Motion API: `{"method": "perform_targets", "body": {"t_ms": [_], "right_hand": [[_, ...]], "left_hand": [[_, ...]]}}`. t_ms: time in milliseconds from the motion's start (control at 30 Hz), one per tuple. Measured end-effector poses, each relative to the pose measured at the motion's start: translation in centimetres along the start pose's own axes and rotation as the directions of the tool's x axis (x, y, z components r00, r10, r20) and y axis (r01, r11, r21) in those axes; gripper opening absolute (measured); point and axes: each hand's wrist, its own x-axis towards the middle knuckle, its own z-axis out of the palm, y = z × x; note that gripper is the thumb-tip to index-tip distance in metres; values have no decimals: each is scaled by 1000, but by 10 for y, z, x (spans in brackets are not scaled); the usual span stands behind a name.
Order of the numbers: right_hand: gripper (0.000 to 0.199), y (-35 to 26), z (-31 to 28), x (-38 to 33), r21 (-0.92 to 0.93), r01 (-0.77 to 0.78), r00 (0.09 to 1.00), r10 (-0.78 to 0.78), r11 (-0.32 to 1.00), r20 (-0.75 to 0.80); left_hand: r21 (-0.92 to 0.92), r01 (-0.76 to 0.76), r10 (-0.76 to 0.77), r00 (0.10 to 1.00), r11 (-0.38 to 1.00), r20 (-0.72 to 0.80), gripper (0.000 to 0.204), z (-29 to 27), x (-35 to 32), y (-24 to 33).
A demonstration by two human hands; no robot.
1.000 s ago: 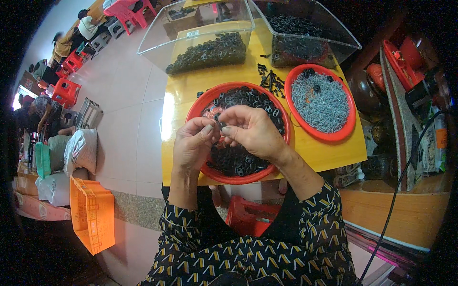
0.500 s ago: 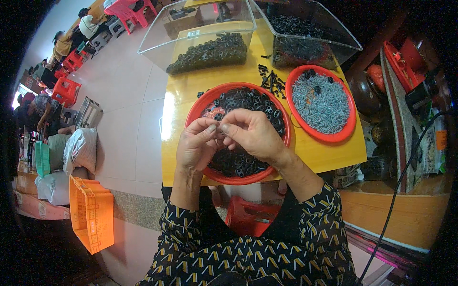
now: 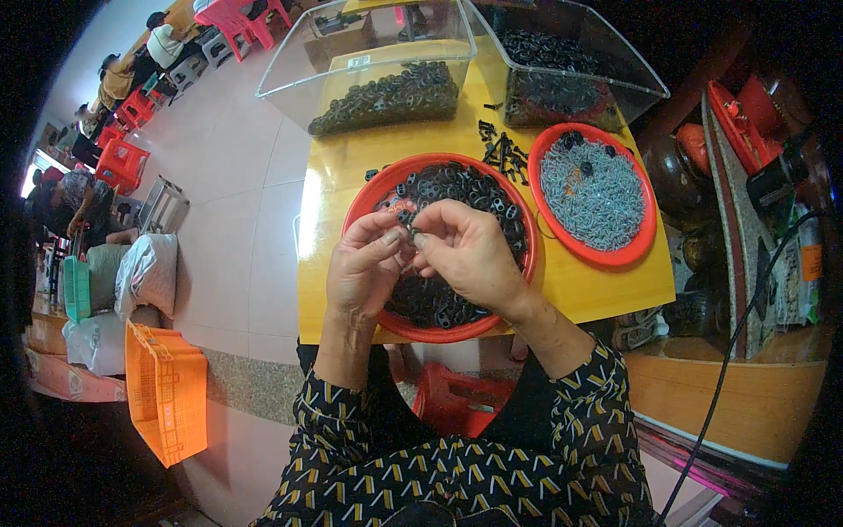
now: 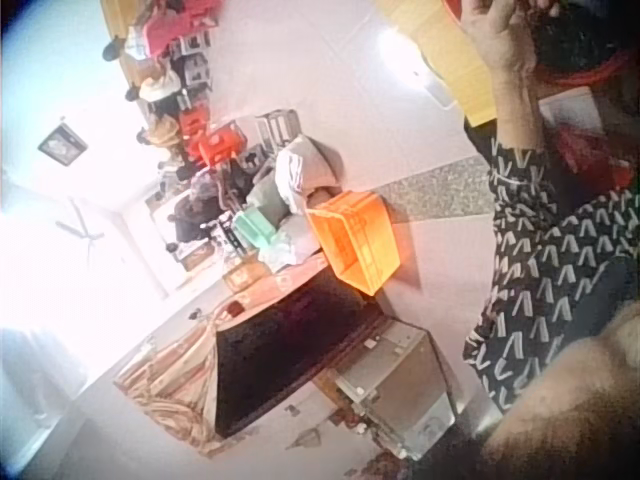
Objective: The person sits at a table and assembles small black lock components by hand. They pick up a black plastic housing and a metal shackle, fit the shackle into the housing, and place the assembled unit into a red bowl. This process is repeated continuously throughout the clip.
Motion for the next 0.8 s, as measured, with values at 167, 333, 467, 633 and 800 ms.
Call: {"method": "perform_targets", "body": {"t_ms": [167, 333, 467, 633, 800], "right_hand": [[8, -1, 4, -2, -68, 14, 999, -17, 998, -43], [7, -2, 6, -3, -99, 4, 999, -8, 995, -41], [6, -2, 5, -2, -101, 0, 999, -5, 995, -46], [4, -3, 6, -3, -155, 4, 998, -13, 988, -56], [5, -1, 3, -3, -219, -36, 998, 26, 975, -48]], "left_hand": [[48, -54, 53, 998, 997, 24, 19, 0, 0, -1], [31, -91, 90, 996, 995, 26, 18, -1, 1, -5], [37, -86, 84, 996, 996, 34, 17, 3, 0, -3], [117, -133, 130, 991, 984, 35, 16, 1, -1, -4], [269, -187, 196, 981, 945, -6, 15, 8, -5, -5]]}}
